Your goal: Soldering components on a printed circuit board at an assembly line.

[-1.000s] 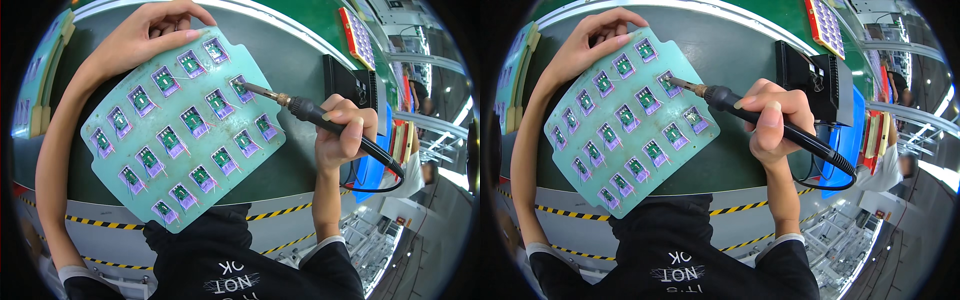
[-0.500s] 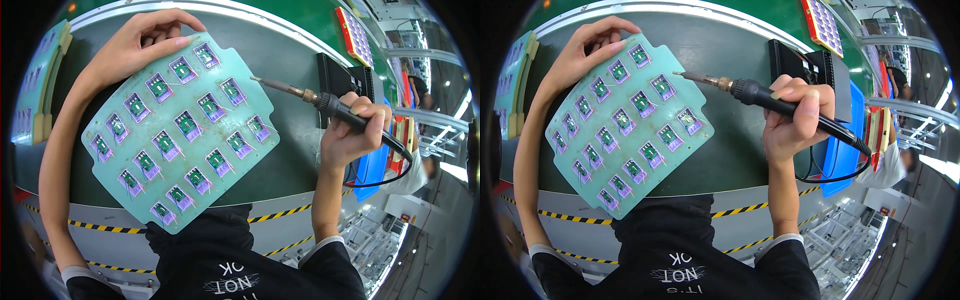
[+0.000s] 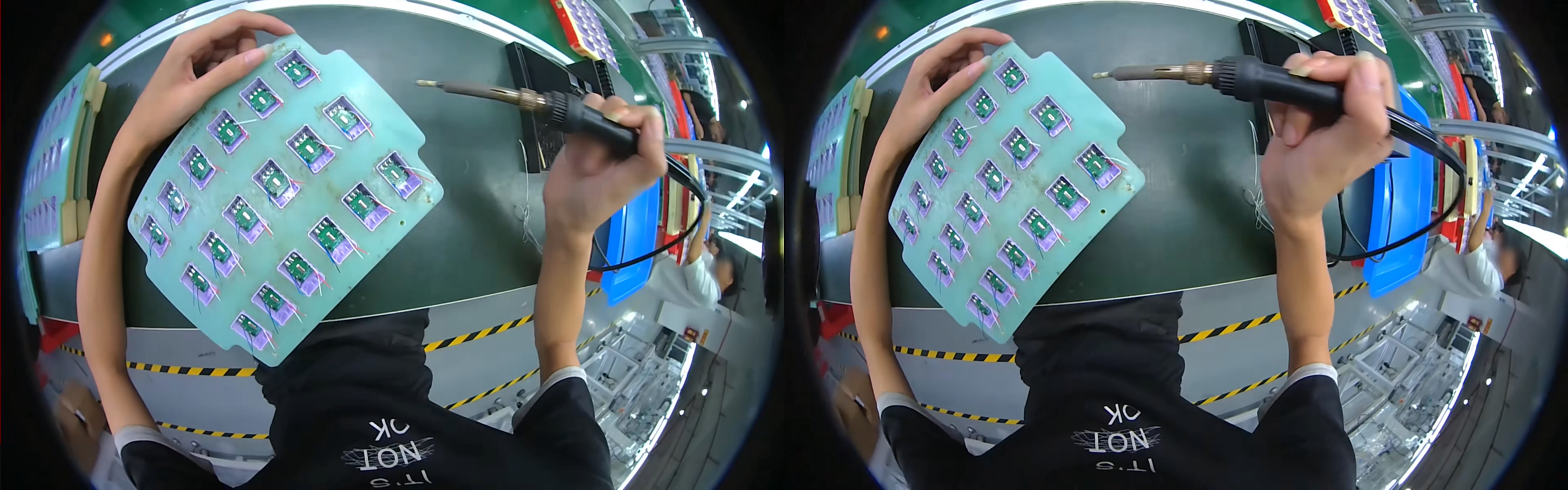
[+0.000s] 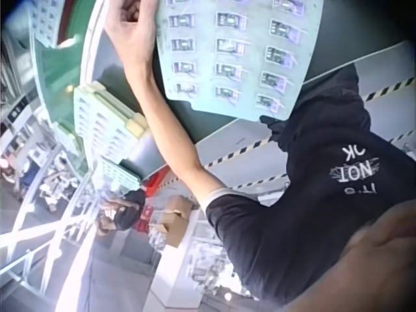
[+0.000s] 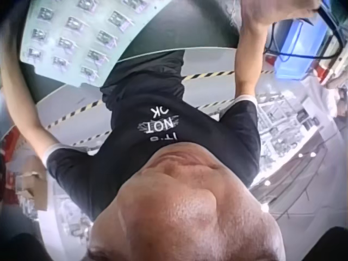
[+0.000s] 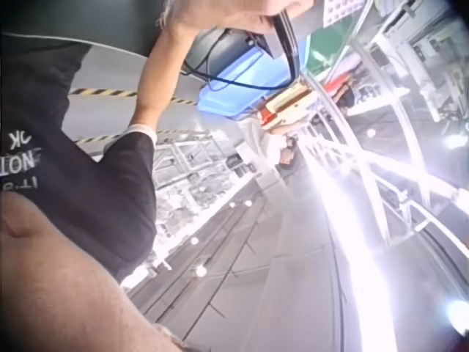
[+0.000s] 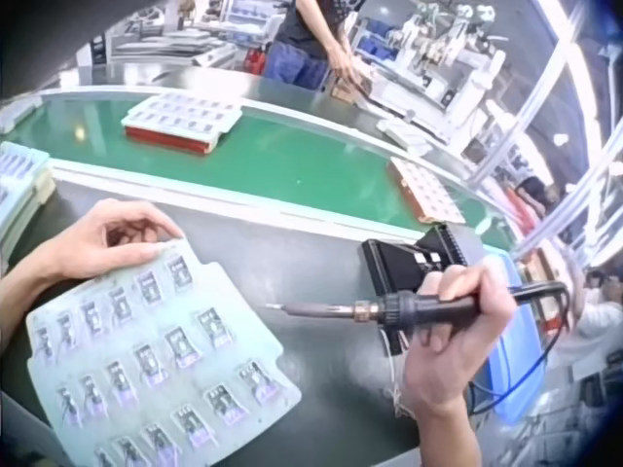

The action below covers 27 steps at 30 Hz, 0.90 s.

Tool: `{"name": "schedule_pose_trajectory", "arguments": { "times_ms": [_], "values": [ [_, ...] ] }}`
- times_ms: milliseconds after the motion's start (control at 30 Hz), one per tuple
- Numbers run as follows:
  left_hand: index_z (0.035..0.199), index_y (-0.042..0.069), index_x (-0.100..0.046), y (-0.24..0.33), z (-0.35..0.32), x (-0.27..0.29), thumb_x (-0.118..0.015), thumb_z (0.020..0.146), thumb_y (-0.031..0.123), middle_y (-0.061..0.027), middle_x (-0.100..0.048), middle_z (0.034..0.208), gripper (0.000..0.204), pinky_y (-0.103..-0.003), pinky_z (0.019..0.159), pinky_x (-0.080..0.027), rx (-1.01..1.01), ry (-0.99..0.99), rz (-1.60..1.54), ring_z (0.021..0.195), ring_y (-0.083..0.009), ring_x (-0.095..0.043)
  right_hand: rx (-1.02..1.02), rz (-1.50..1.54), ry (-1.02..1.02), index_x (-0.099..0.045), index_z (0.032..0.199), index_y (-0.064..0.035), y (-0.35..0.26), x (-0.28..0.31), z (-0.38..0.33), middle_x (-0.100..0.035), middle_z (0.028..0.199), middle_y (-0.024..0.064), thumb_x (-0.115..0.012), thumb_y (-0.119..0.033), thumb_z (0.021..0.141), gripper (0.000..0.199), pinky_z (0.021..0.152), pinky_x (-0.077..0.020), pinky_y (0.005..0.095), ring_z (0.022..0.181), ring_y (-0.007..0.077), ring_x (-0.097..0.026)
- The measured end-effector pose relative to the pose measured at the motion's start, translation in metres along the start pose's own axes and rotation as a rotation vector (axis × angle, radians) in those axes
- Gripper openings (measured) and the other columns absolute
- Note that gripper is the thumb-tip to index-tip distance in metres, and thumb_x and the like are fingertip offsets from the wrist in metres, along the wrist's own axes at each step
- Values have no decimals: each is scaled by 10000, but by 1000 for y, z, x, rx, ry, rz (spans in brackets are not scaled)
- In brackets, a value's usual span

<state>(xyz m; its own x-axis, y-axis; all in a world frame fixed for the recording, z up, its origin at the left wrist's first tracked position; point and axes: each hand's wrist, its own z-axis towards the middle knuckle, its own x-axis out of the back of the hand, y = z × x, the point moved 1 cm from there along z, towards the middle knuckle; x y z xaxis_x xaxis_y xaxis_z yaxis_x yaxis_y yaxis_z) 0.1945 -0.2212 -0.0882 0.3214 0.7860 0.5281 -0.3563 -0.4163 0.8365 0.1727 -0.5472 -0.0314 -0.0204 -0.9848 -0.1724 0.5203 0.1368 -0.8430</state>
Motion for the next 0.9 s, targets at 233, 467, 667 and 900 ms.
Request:
{"name": "schedule_pose_trajectory", "arguments": {
  "times_ms": [233, 467, 667, 900],
  "values": [
    [1101, 41, -602, 11, 7, -4, -509, 921, 203, 12, -473, 714, 259, -203, 555, -323, -38, 46, 33, 633, -55, -437, 193, 29, -232, -477, 687, -92, -21, 15, -2, -348, 464, -22, -364, -289, 924, 328, 427, -221, 218, 364, 56, -219],
    [1081, 4, -619, 29, 0, 3, -597, 879, 177, -39, -636, 907, 267, -204, 654, -438, 129, 55, 9, 754, -61, -548, 166, -19, -233, -466, 669, -93, -14, 9, -9, -303, 435, -23, -354, -302, 926, 350, 409, -218, 224, 353, 63, -195],
    [1078, 2, -620, 28, 3, 1, -600, 878, 181, -38, -630, 908, 269, -200, 653, -431, 134, 68, 9, 754, -60, -537, 201, -64, -151, -420, 651, -97, -15, 0, -16, -268, 416, -24, -341, -317, 924, 360, 384, -198, 225, 340, 70, -186],
    [1081, -5, -617, 24, -6, 9, -606, 880, 162, -43, -631, 902, 262, -204, 666, -445, 68, 72, -15, 765, -62, -548, 258, -92, -214, -396, 605, -88, -14, -11, -23, -270, 436, -29, -365, -267, 897, 344, 370, -199, 227, 325, 65, -193]
  ]
}}
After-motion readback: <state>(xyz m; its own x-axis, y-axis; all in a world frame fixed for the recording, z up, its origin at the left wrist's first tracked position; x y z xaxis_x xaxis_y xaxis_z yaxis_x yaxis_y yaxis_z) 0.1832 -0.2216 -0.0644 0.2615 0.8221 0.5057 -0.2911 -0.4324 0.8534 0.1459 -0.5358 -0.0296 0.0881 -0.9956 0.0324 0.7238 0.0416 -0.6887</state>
